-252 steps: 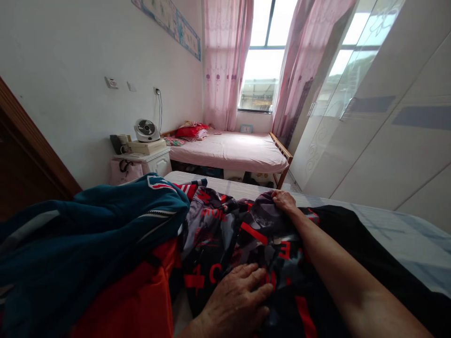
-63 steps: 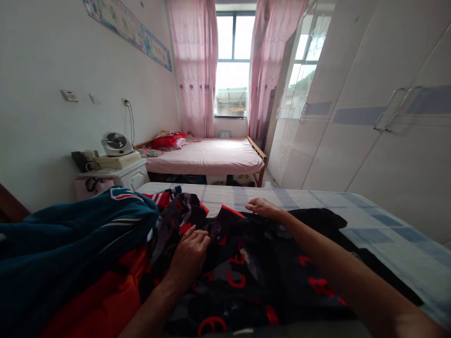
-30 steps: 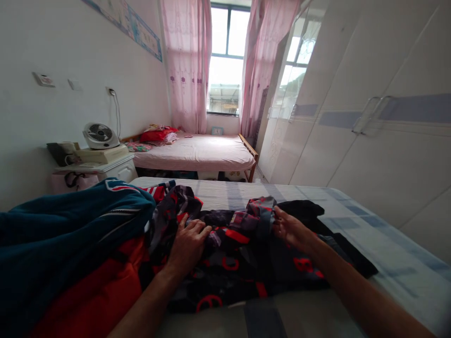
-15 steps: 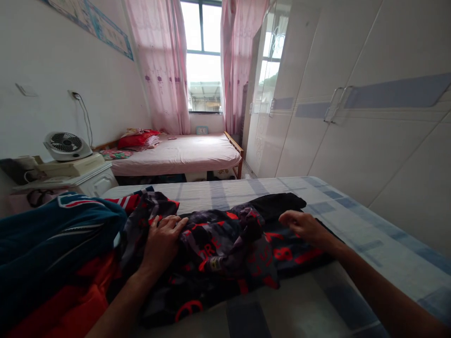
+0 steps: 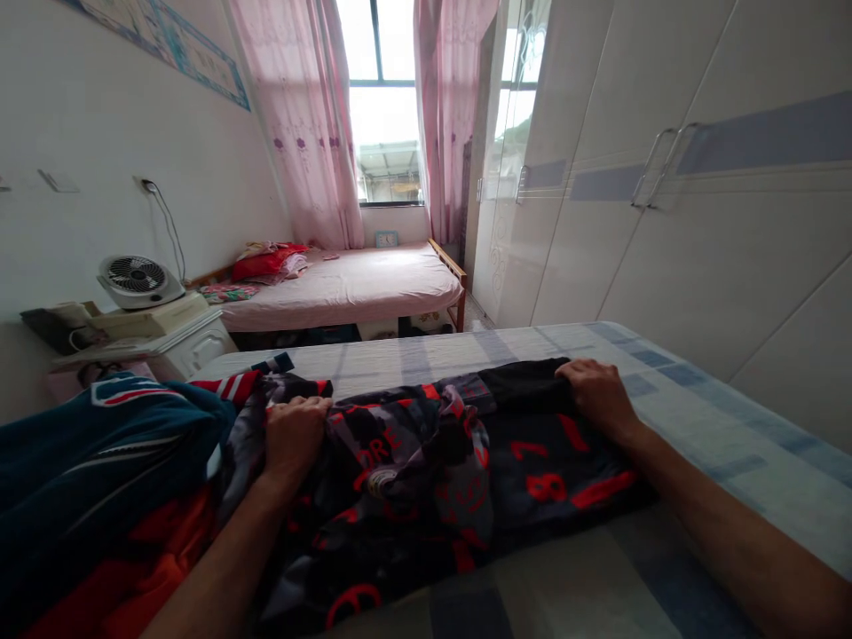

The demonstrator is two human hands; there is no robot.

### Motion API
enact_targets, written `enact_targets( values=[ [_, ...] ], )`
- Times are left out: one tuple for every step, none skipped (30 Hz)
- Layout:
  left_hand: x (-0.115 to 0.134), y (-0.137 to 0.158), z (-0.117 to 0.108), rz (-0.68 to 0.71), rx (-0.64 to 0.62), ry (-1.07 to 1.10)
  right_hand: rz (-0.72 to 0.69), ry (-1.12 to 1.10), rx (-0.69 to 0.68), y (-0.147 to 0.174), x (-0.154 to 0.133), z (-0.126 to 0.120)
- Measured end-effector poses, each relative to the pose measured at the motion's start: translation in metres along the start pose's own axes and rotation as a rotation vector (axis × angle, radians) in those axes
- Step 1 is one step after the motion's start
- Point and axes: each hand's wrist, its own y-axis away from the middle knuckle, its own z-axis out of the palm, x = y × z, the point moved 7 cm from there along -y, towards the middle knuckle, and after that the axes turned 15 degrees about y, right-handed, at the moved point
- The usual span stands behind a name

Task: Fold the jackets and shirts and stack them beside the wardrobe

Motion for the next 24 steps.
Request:
enact_targets(
  values=[
    [0.002,0.001,0.007,0.012,-0.040,-0.004,-0.021,-0.028,-0.078,0.003,-0.002,0.008],
    [0.003,0.002,0.011,0.019,-0.064,-0.006,-0.030,-0.049,-0.142,0.006,-0.003,0.014],
    [0.004,0.003,0.013,0.016,-0.069,-0.008,-0.024,-0.060,-0.171,0.008,-0.004,0.018],
    [0.005,0.003,0.012,0.016,-0.060,-0.012,-0.009,-0.061,-0.158,0.009,-0.004,0.019],
    [0.007,0.004,0.011,0.032,-0.042,-0.014,-0.005,-0.058,-0.121,0.010,-0.006,0.018],
    [0.010,0.006,0.010,0.073,-0.030,-0.007,-0.029,-0.057,-0.090,0.010,-0.009,0.017],
    [0.015,0.008,0.010,0.136,-0.031,0.010,-0.067,-0.061,-0.086,0.010,-0.014,0.018],
    [0.020,0.011,0.011,0.202,-0.053,0.034,-0.114,-0.072,-0.116,0.010,-0.020,0.021],
    [0.024,0.015,0.014,0.255,-0.093,0.063,-0.161,-0.086,-0.176,0.011,-0.025,0.026],
    [0.025,0.018,0.018,0.283,-0.144,0.091,-0.191,-0.095,-0.246,0.012,-0.029,0.030],
    [0.025,0.021,0.022,0.277,-0.193,0.111,-0.198,-0.101,-0.301,0.012,-0.032,0.031],
    [0.024,0.024,0.025,0.251,-0.225,0.123,-0.184,-0.112,-0.320,0.012,-0.034,0.028],
    [0.023,0.026,0.026,0.225,-0.241,0.128,-0.172,-0.141,-0.302,0.011,-0.037,0.019],
    [0.023,0.028,0.025,0.215,-0.243,0.134,-0.179,-0.202,-0.262,0.011,-0.043,0.006],
    [0.025,0.031,0.023,0.224,-0.241,0.147,-0.208,-0.299,-0.218,0.011,-0.051,-0.010],
    [0.029,0.034,0.020,0.245,-0.238,0.168,-0.256,-0.428,-0.183,0.012,-0.062,-0.029],
    [0.033,0.038,0.017,0.278,-0.237,0.203,-0.319,-0.575,-0.167,0.015,-0.075,-0.048],
    [0.039,0.042,0.013,0.316,-0.243,0.249,-0.378,-0.719,-0.174,0.017,-0.088,-0.065],
    [0.045,0.047,0.009,0.354,-0.255,0.303,-0.428,-0.846,-0.194,0.020,-0.100,-0.081],
    [0.050,0.053,0.005,0.390,-0.273,0.362,-0.468,-0.958,-0.222,0.021,-0.112,-0.093],
    [0.056,0.059,0.002,0.423,-0.298,0.425,-0.496,-1.051,-0.252,0.021,-0.123,-0.101],
    [0.060,0.065,-0.001,0.446,-0.328,0.487,-0.511,-1.124,-0.282,0.020,-0.133,-0.105],
    [0.065,0.070,-0.003,0.457,-0.360,0.548,-0.507,-1.179,-0.311,0.017,-0.141,-0.104],
    [0.068,0.074,-0.004,0.456,-0.390,0.602,-0.481,-1.217,-0.338,0.013,-0.147,-0.100]
  ],
)
